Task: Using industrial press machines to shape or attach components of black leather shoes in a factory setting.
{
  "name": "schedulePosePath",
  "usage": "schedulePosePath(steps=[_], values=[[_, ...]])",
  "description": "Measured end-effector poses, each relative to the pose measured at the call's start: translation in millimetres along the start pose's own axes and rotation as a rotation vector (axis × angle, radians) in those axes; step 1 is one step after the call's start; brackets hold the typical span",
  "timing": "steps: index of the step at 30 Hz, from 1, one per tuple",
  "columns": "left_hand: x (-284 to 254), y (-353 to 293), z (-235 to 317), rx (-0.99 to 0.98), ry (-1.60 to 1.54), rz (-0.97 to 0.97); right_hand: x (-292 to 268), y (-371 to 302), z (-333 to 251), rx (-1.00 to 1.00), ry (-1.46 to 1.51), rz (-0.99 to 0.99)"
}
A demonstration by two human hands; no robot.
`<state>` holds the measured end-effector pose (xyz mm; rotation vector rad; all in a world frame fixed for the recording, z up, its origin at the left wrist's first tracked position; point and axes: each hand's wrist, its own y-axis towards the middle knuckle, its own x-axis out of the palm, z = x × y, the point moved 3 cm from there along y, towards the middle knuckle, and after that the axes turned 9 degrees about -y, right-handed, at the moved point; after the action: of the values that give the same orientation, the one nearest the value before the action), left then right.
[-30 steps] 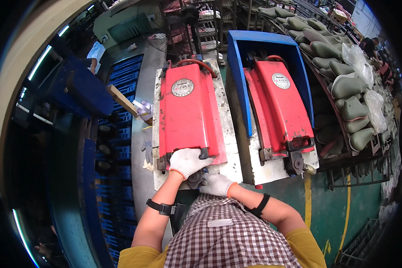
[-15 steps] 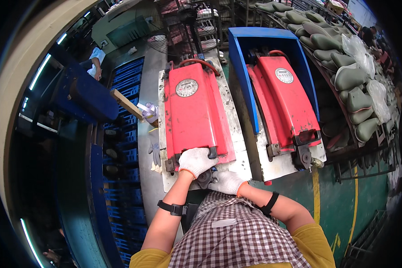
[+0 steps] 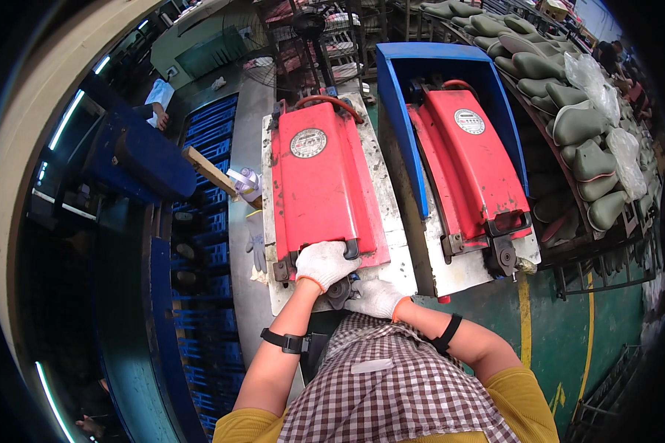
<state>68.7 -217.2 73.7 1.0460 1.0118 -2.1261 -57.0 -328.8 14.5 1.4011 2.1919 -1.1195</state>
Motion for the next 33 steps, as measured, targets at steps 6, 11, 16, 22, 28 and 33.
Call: schedulePosePath(steps=[6,11,16,22,28,33], values=[[-3.8,-1.6,6.3,-0.005,0.016,0.008,0.3,0.2,2.6,0.005,0.006,-0.005],[-2.3,-1.1,3.1,-0.003,0.004,0.001,4.4,2.3,5.6,-0.021,0.01,0.022],[-5.8,-2.8,6.0,-0.018,-0.004,-0.008,2.0,1.5,3.1,-0.021,0.011,0.02],[-3.0,-0.8,3.3,-0.012,0.019,-0.005,4.4,2.7,5.0,-0.036,0.029,0.027],[-2.7,-1.2,4.5,-0.011,0.016,-0.006,6.9,3.5,8.1,-0.036,0.039,0.033],[-3.0,-1.2,4.8,-0.01,0.011,-0.004,7.2,3.5,8.9,-0.044,0.026,0.039]])
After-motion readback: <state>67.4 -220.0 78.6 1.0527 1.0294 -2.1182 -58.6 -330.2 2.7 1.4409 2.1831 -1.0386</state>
